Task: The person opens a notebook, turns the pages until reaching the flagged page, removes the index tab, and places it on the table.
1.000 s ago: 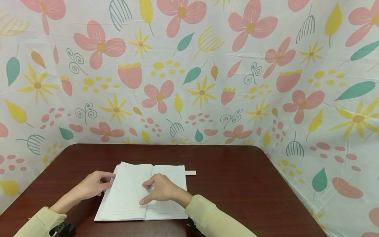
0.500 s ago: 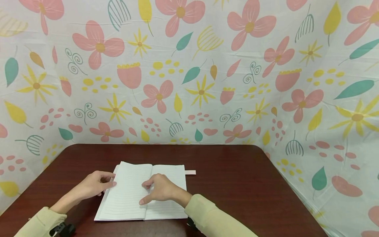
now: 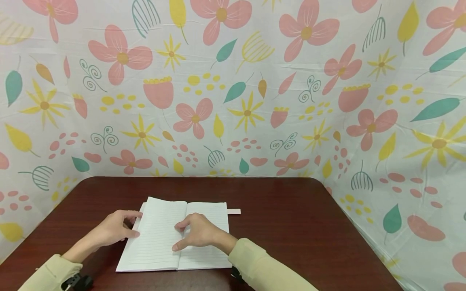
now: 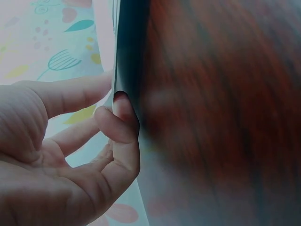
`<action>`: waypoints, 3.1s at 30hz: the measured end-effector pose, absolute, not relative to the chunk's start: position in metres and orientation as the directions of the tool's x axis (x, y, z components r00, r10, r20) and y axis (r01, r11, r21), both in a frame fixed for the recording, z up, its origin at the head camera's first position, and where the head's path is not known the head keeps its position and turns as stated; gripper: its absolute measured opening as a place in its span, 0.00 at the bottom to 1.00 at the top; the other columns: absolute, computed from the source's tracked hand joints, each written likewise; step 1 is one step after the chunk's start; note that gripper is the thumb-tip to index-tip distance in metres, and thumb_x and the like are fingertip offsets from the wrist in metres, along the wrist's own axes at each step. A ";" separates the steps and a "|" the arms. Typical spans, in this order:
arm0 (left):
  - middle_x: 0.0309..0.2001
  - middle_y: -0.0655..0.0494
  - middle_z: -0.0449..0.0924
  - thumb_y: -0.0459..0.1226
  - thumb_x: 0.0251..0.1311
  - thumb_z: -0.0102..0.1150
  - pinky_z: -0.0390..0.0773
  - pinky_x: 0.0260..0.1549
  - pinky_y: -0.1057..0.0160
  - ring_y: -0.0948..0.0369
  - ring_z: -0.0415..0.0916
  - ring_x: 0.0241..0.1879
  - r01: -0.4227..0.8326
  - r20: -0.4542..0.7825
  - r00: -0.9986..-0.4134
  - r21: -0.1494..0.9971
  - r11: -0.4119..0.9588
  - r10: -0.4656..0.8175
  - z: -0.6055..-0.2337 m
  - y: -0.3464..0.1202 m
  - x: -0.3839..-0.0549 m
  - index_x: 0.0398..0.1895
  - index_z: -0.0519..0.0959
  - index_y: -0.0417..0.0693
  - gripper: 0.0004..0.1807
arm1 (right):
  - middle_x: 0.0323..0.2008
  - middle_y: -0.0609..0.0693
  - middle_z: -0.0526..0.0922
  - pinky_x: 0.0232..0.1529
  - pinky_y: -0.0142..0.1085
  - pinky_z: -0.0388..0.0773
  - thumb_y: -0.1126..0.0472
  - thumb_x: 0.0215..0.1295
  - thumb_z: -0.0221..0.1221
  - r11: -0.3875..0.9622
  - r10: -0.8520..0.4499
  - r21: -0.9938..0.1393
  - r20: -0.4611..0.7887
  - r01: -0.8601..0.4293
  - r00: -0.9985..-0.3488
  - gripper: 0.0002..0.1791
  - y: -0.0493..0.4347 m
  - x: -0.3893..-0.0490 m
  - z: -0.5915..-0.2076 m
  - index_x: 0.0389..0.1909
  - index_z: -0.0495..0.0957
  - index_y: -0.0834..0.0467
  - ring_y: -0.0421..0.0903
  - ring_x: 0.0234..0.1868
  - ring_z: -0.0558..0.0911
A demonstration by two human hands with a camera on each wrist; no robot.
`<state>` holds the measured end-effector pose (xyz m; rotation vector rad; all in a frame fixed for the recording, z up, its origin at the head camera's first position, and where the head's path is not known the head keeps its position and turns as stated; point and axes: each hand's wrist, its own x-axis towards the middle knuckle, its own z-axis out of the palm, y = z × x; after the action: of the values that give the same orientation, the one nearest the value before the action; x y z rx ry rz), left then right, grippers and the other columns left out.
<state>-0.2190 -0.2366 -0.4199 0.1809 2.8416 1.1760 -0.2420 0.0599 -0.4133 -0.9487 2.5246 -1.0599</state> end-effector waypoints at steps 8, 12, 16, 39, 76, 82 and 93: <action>0.41 0.47 0.76 0.26 0.51 0.79 0.77 0.29 0.56 0.56 0.72 0.27 0.094 -0.009 -0.990 0.714 0.694 0.143 -0.418 -0.236 -0.217 0.72 0.72 0.34 0.42 | 0.45 0.43 0.88 0.49 0.33 0.73 0.57 0.51 0.83 0.506 -0.665 -0.713 0.034 -0.484 -0.746 0.29 0.072 -0.243 -0.411 0.55 0.89 0.59 0.42 0.47 0.81; 0.39 0.48 0.75 0.25 0.51 0.79 0.77 0.28 0.57 0.56 0.72 0.26 0.090 -0.009 -0.991 0.714 0.695 0.137 -0.419 -0.236 -0.218 0.67 0.78 0.36 0.36 | 0.48 0.45 0.88 0.51 0.36 0.75 0.56 0.51 0.82 0.526 -0.655 -0.697 0.033 -0.487 -0.755 0.30 0.083 -0.245 -0.409 0.56 0.88 0.59 0.43 0.50 0.82; 0.39 0.48 0.74 0.25 0.51 0.79 0.76 0.29 0.56 0.56 0.71 0.27 0.090 -0.011 -0.990 0.712 0.697 0.139 -0.418 -0.236 -0.218 0.62 0.82 0.36 0.31 | 0.50 0.48 0.88 0.55 0.41 0.76 0.55 0.52 0.82 0.541 -0.647 -0.676 0.046 -0.501 -0.761 0.30 0.096 -0.248 -0.408 0.56 0.88 0.60 0.46 0.52 0.83; 0.40 0.48 0.75 0.25 0.52 0.78 0.76 0.29 0.58 0.55 0.72 0.30 0.077 -0.026 -0.990 0.711 0.699 0.135 -0.420 -0.237 -0.219 0.59 0.84 0.38 0.28 | 0.39 0.50 0.80 0.39 0.37 0.72 0.57 0.51 0.83 0.600 -0.614 -0.587 0.098 -0.544 -0.783 0.36 0.166 -0.251 -0.414 0.60 0.83 0.66 0.53 0.41 0.76; 0.41 0.48 0.75 0.26 0.51 0.79 0.77 0.32 0.57 0.55 0.71 0.34 0.078 -0.027 -0.990 0.705 0.705 0.136 -0.420 -0.238 -0.220 0.58 0.85 0.40 0.28 | 0.46 0.54 0.74 0.42 0.41 0.72 0.54 0.52 0.82 0.634 -0.609 -0.613 -0.020 -0.471 -0.793 0.42 0.190 -0.247 -0.417 0.68 0.79 0.65 0.51 0.44 0.73; 0.40 0.49 0.75 0.26 0.50 0.79 0.76 0.32 0.57 0.54 0.71 0.35 0.081 -0.024 -0.990 0.705 0.705 0.138 -0.420 -0.237 -0.220 0.58 0.85 0.40 0.28 | 0.44 0.53 0.74 0.39 0.39 0.71 0.54 0.52 0.82 0.634 -0.607 -0.609 -0.010 -0.476 -0.795 0.43 0.191 -0.247 -0.419 0.67 0.79 0.65 0.51 0.43 0.73; 0.39 0.49 0.75 0.26 0.50 0.79 0.76 0.32 0.57 0.54 0.71 0.35 0.091 -0.015 -0.990 0.698 0.711 0.141 -0.421 -0.238 -0.220 0.57 0.86 0.41 0.28 | 0.50 0.56 0.75 0.43 0.44 0.73 0.54 0.52 0.82 0.656 -0.589 -0.607 -0.041 -0.448 -0.807 0.43 0.187 -0.247 -0.419 0.69 0.78 0.64 0.50 0.46 0.74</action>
<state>-0.2201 -0.2380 -0.4213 0.1926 2.8430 1.1543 -0.2470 0.1874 -0.4192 -0.8410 2.6401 -0.8744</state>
